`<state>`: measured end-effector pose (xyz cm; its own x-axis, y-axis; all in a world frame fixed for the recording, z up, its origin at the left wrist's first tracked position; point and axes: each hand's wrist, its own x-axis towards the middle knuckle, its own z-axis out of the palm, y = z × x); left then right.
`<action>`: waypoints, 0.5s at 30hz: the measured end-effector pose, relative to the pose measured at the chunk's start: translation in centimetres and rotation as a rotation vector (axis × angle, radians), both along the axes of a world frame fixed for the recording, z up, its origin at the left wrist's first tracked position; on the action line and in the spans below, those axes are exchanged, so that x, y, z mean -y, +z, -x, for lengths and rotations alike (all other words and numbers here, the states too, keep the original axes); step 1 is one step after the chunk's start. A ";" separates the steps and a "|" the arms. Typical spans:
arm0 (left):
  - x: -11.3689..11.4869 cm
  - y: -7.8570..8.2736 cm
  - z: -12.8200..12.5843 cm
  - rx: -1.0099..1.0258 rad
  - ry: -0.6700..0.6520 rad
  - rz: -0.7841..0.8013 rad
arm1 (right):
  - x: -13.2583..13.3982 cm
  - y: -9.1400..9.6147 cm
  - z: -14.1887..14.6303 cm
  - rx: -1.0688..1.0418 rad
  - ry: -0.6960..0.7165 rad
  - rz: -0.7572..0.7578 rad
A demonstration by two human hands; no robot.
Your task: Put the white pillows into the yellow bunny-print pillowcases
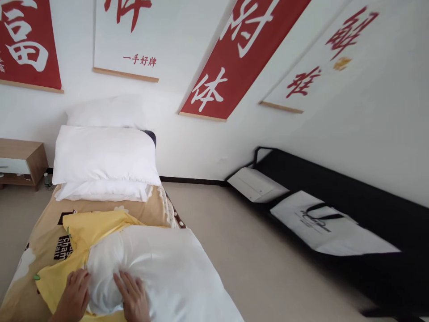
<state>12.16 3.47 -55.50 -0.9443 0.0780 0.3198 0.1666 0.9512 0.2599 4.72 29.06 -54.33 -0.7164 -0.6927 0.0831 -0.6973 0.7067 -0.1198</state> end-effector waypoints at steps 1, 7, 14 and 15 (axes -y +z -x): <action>0.3 0.3 -0.1 0.044 -0.103 0.026 | 0.6 1.0 0.9 0.018 0.012 -0.001; 0.0 5.3 1.0 0.475 -0.062 0.040 | 1.6 2.1 1.0 0.090 0.045 -0.048; -2.4 4.0 0.4 0.745 -0.117 0.210 | 1.6 0.2 0.8 0.067 0.120 0.028; -2.9 3.5 0.4 0.734 -0.146 0.198 | 2.0 0.5 1.2 0.084 0.129 0.040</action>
<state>11.73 6.38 -52.02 -0.8846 0.2085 -0.4171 0.1446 0.9731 0.1796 3.57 27.08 -53.84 -0.6272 -0.7768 0.0559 -0.7683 0.6054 -0.2078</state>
